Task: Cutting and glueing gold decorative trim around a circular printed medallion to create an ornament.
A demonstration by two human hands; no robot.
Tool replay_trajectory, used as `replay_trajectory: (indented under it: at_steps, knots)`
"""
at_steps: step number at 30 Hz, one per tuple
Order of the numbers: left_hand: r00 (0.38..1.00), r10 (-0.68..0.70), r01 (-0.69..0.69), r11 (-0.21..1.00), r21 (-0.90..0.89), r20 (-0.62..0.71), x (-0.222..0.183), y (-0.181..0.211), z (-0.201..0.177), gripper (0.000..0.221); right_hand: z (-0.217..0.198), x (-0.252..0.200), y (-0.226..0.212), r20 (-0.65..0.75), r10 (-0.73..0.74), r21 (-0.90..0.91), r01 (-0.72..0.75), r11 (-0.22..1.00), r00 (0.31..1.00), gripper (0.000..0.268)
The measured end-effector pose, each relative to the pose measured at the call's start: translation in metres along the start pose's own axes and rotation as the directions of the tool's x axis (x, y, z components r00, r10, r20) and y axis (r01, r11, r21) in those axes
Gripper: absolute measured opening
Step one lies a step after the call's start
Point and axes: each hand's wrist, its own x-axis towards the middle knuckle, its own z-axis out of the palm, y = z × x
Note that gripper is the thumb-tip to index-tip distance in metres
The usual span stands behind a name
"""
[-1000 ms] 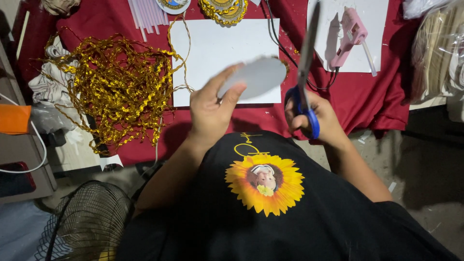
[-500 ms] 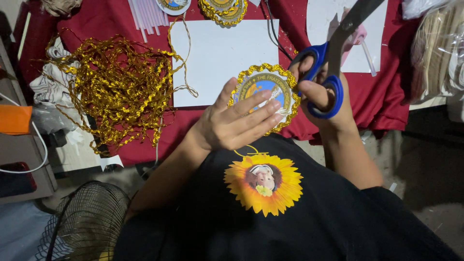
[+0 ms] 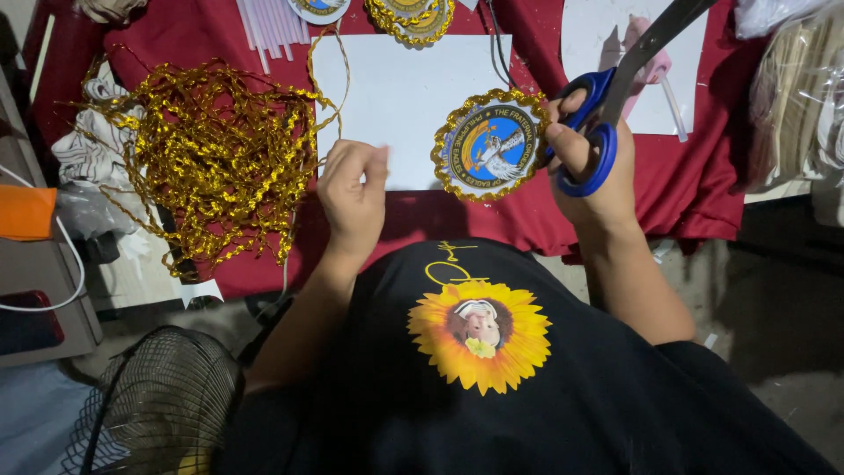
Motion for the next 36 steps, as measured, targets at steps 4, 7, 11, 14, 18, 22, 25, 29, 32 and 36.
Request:
replay_trajectory:
  at_steps: [4, 7, 11, 14, 18, 22, 25, 29, 32, 36]
  knots:
    - [0.995, -0.02, 0.021, 1.0, -0.006, 0.102, 0.001, 0.005, 0.01, 0.008, 0.001, 0.003, 0.009, -0.014, 0.015, 0.034, -0.015, 0.999, 1.0, 0.031]
    - [0.925, -0.161, 0.334, 0.777, -0.533, 0.346, -0.001, 0.024, 0.021, 0.036, 0.003, 0.004, 0.016, -0.018, 0.028, 0.075, -0.027, 0.997, 0.999, 0.031]
    - [0.883, -0.14, 0.454, 0.502, -0.736, 0.449, -0.009, 0.028, 0.04, 0.04, 0.006, 0.006, 0.024, -0.057, 0.06, 0.123, -0.053, 0.991, 0.997, 0.029]
    - [0.854, -0.184, 0.511, 0.476, -0.716, 0.487, -0.011, 0.026, 0.044, 0.035, 0.003, 0.01, 0.025, -0.109, 0.081, 0.13, -0.067, 0.989, 0.991, 0.026]
    - [0.841, -0.197, 0.531, 0.475, -0.701, 0.504, -0.006, 0.034, 0.035, 0.033, -0.001, 0.013, 0.02, -0.158, 0.109, 0.141, -0.087, 0.986, 0.981, 0.023]
    - [0.834, -0.197, 0.543, 0.461, -0.702, 0.515, -0.005, 0.035, 0.032, 0.033, -0.008, 0.012, 0.022, -0.154, 0.122, 0.157, -0.098, 0.983, 0.98, 0.021]
    - [0.839, -0.197, 0.535, 0.468, -0.704, 0.507, -0.004, 0.037, 0.031, 0.033, -0.009, 0.009, 0.026, -0.139, 0.116, 0.138, -0.097, 0.986, 0.983, 0.022]
    - [0.84, -0.217, 0.535, 0.483, -0.693, 0.497, -0.003, 0.036, 0.031, 0.031, -0.001, 0.008, 0.026, -0.152, 0.144, 0.061, -0.136, 0.989, 0.978, 0.025]
    - [0.835, -0.228, 0.544, 0.476, -0.691, 0.5, -0.003, 0.034, 0.034, 0.029, 0.002, 0.008, 0.024, -0.138, 0.165, 0.034, -0.161, 0.986, 0.977, 0.028]
    - [0.841, -0.211, 0.532, 0.488, -0.692, 0.498, -0.005, 0.033, 0.038, 0.027, -0.005, 0.009, 0.033, -0.051, 0.175, 0.094, -0.17, 0.981, 0.983, 0.031]
